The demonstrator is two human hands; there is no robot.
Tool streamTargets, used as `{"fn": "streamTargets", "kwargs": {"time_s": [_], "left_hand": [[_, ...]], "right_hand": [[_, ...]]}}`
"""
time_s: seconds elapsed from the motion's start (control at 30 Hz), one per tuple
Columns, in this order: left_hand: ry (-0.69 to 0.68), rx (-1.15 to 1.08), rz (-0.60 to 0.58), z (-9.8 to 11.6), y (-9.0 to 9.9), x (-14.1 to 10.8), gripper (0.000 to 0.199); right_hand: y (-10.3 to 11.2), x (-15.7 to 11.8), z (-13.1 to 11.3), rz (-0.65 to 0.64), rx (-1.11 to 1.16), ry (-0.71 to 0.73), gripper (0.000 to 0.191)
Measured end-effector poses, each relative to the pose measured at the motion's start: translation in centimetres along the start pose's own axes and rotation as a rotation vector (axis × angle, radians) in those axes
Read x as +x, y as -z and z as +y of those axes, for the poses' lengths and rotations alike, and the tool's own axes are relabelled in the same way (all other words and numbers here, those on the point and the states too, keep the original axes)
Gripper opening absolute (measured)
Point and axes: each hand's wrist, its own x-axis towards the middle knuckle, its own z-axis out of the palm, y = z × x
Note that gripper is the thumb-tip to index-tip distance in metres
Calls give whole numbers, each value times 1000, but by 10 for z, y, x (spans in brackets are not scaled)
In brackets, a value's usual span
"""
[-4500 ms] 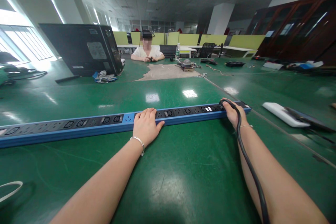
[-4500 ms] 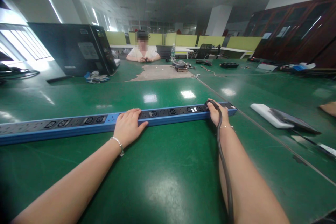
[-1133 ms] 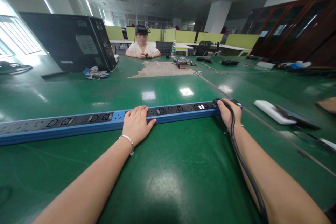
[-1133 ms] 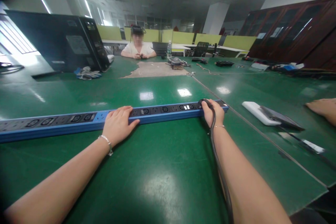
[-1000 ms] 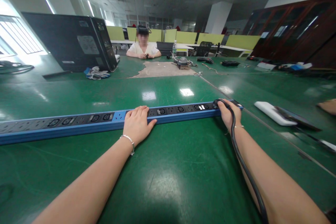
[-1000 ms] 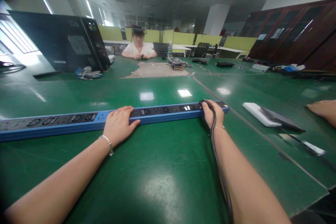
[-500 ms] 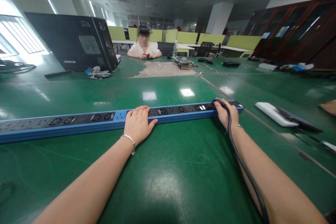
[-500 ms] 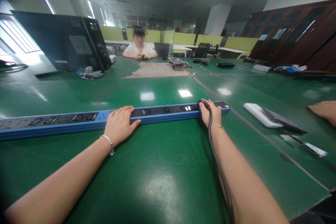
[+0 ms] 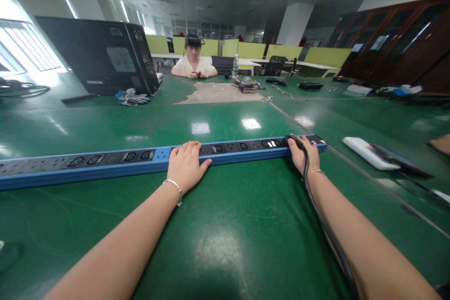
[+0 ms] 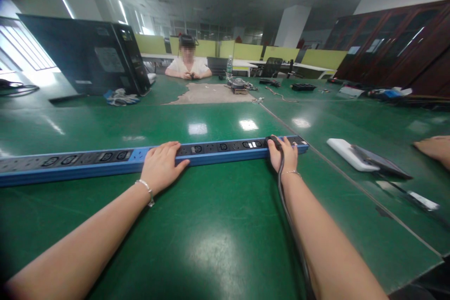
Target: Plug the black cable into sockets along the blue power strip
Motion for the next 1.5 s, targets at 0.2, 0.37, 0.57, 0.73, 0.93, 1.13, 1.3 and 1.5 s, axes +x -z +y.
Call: {"fn": "streamTargets", "kwargs": {"time_s": [0.2, 0.37, 0.57, 0.73, 0.93, 1.13, 1.3, 1.5], "left_hand": [[10, -9, 3, 0, 0, -1, 49], [7, -2, 10, 1, 0, -1, 49], [8, -1, 7, 2, 1, -2, 49], [-6, 2, 21, 1, 0, -2, 50], [-2, -7, 17, 1, 0, -1, 50], [9, -22, 2, 1, 0, 0, 50], [17, -32, -6, 2, 1, 0, 51], [13, -26, 2, 2, 1, 0, 51]], "right_hand": [[1, -5, -2, 19, 5, -49, 41], [1, -6, -5, 50, 18, -71, 40], [-1, -10, -11, 95, 40, -98, 37], [-4, -7, -8, 147, 85, -45, 35], [2, -6, -27, 342, 300, -97, 44], [-6, -23, -67, -21, 341, 73, 42], [-11, -29, -82, -74, 316, 50, 45], [-11, -30, -86, -82, 280, 61, 46]]}}
